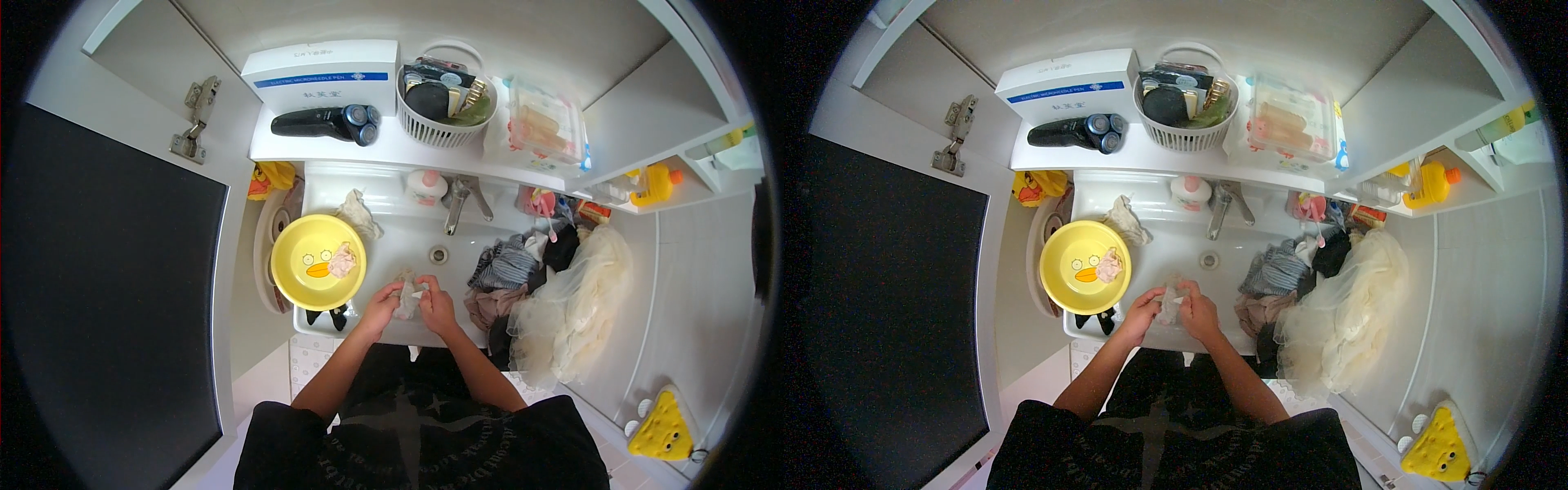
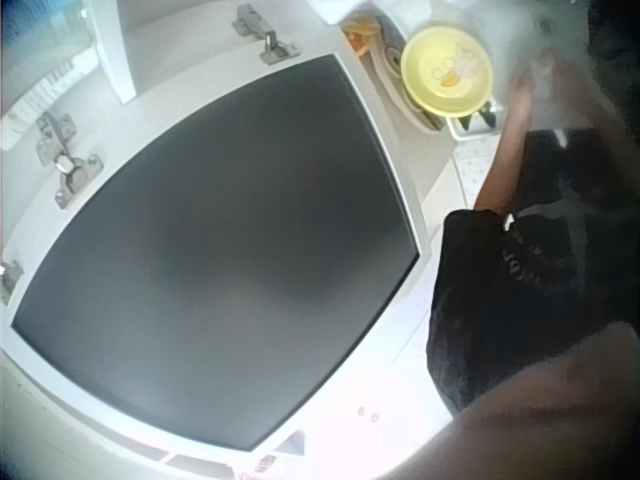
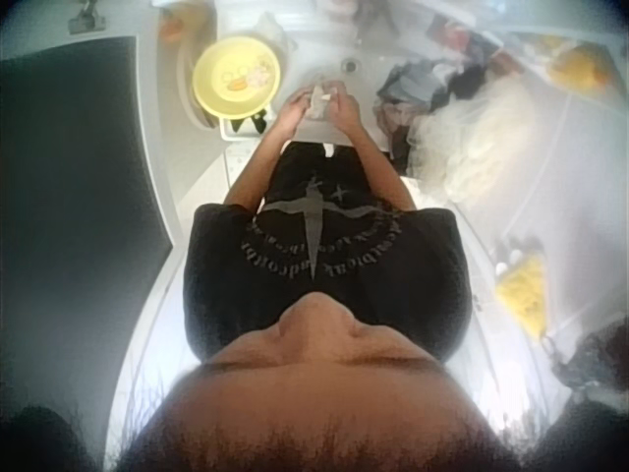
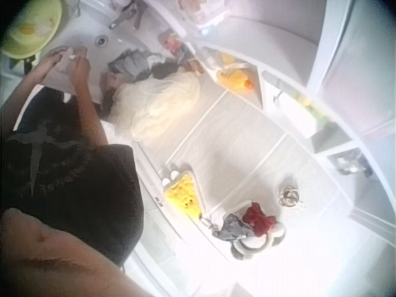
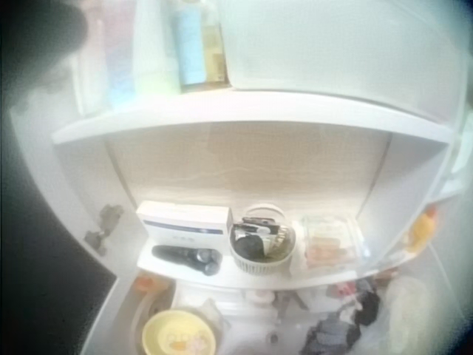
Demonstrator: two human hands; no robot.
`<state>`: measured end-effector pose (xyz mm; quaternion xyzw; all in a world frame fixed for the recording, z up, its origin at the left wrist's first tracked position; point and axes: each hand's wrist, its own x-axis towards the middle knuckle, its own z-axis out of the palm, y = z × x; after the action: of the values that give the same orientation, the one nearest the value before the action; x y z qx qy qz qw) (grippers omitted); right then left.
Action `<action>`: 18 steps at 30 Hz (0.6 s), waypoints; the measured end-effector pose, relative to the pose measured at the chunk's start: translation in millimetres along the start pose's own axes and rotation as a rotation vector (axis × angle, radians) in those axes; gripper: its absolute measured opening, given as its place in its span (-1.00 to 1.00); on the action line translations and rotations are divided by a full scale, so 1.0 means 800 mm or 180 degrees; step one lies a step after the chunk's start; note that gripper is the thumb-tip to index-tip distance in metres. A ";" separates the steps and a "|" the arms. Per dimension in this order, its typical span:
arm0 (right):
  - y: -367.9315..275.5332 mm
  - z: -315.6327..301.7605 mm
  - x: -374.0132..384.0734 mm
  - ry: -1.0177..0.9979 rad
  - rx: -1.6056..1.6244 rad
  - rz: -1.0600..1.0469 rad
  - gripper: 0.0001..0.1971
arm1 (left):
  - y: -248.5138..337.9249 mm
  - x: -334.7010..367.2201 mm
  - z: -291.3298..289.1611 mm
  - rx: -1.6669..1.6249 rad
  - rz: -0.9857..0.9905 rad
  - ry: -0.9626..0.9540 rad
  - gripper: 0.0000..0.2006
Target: The person turns on the faucet to wet a cloth, rubs a bar of soap onto it, and scrubs the cloth by hand over the sink.
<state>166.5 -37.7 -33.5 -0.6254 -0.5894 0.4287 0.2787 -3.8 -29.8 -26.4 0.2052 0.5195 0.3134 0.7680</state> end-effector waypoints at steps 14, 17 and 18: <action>0.008 -0.027 0.008 0.0141 0.1159 0.0561 -0.74 | -0.015 0.006 -0.007 -0.0611 -0.0276 0.0362 -0.60; -0.029 -0.028 0.042 0.0374 0.0898 -0.0083 -0.86 | -0.018 0.007 -0.019 -0.0750 -0.0203 0.0181 -0.60; -0.042 -0.027 0.057 0.0354 0.0896 -0.0097 -0.86 | -0.018 0.007 -0.021 -0.0764 -0.0187 0.0194 -0.60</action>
<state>165.5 15.0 -4.0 -0.5939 -0.5166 0.4675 0.4023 -14.1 -36.3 -45.8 0.0868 0.5071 0.3568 0.7797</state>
